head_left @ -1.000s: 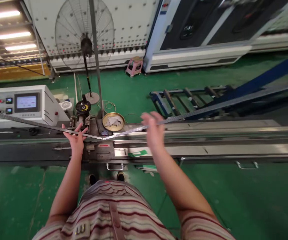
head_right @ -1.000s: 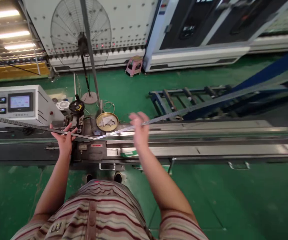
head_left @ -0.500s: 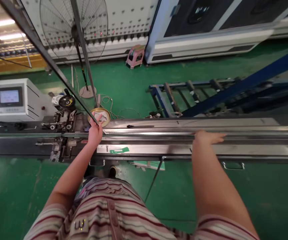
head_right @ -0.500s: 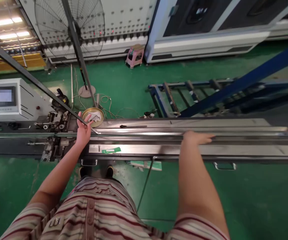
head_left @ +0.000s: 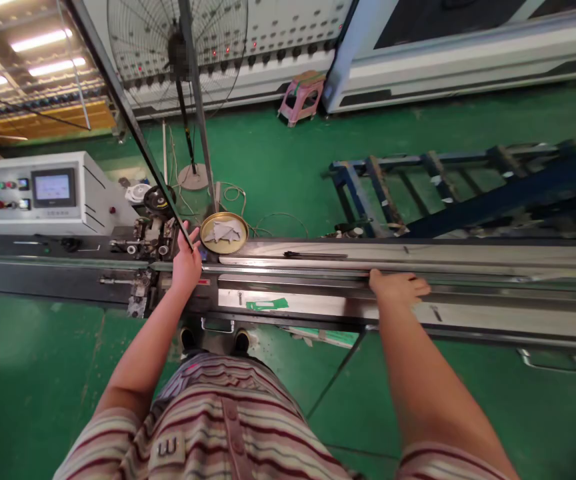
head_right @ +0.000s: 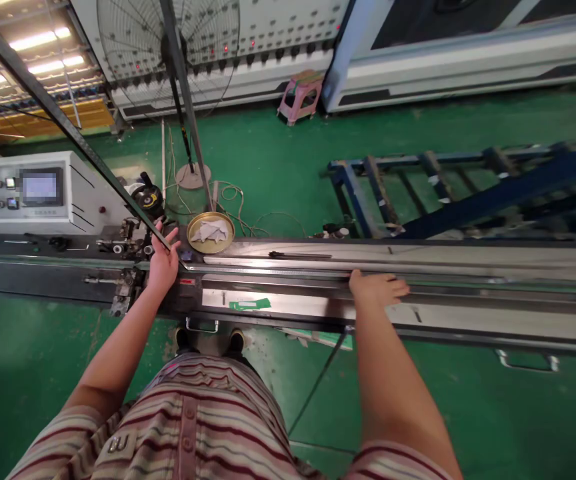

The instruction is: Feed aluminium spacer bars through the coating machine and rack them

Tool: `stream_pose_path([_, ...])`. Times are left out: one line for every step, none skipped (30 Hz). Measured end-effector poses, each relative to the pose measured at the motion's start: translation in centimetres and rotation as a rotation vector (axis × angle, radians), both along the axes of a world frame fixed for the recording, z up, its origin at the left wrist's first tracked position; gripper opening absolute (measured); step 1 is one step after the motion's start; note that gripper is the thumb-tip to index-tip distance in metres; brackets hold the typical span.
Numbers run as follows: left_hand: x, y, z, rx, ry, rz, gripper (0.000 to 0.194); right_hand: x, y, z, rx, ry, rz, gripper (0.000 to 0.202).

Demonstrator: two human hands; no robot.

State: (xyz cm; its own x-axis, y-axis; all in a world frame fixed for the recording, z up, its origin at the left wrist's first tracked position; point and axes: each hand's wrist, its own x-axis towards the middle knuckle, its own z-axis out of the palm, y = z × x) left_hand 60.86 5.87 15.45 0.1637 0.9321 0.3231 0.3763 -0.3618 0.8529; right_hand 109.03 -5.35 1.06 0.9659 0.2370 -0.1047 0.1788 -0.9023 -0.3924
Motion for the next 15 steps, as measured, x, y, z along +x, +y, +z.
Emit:
stream_pose_path([-1.7,0.6,0.0,-0.001,-0.008,0.006,0.073,-1.6,0.1,-0.6,-0.002,-0.052,0.081,0.083])
stream_pose_path([-3.5,1.2,0.1,-0.001,-0.02,0.012,0.072,-3.2,0.2,-1.1,0.005,-0.109,0.153,0.077])
stream_pose_path([-5.4,1.9,0.1,0.001,-0.035,0.021,0.072,-4.9,0.3,-1.5,0.016,-0.161,0.209,0.072])
stream_pose_path([-7.2,2.5,0.1,0.004,-0.05,0.03,0.071,-6.5,0.5,-1.7,0.026,-0.203,0.251,0.069])
stream_pose_path([-9.1,3.1,0.1,0.008,-0.061,0.041,0.07,-8.2,0.8,-1.9,0.026,-0.233,0.282,0.066])
stream_pose_path([-11.0,3.7,0.1,0.011,-0.067,0.052,0.069,-10.0,1.2,-1.9,0.013,-0.255,0.303,0.063])
stream_pose_path([-12.9,4.4,0.0,0.014,-0.066,0.061,0.069,-11.8,1.6,-1.8,-0.011,-0.27,0.319,0.061])
stream_pose_path([-14.9,5.0,0.0,0.018,-0.062,0.066,0.069,-13.7,2.2,-1.6,-0.042,-0.281,0.33,0.06])
stream_pose_path([-16.8,5.6,-0.1,0.021,-0.054,0.067,0.069,-15.5,2.8,-1.4,-0.073,-0.29,0.334,0.059])
stream_pose_path([-18.6,6.1,-0.1,0.023,-0.046,0.067,0.068,-17.4,3.4,-1.3,-0.1,-0.299,0.337,0.058])
stream_pose_path([-20.5,6.7,-0.2,0.028,-0.038,0.072,0.067,-19.3,4.0,-1.1,-0.12,-0.307,0.342,0.058])
stream_pose_path([-22.3,7.2,-0.2,0.032,-0.031,0.079,0.066,-21.2,4.7,-1.0,-0.131,-0.318,0.353,0.058])
stream_pose_path([-24.2,7.8,-0.3,0.036,-0.026,0.092,0.065,-23.0,5.3,-0.9,-0.138,-0.33,0.37,0.059])
stream_pose_path([-26.0,8.3,-0.3,0.041,-0.022,0.109,0.063,-24.9,5.9,-0.9,-0.141,-0.341,0.39,0.059])
stream_pose_path([-27.7,8.9,-0.4,0.047,-0.016,0.129,0.062,-26.7,6.5,-1.0,-0.142,-0.35,0.415,0.06])
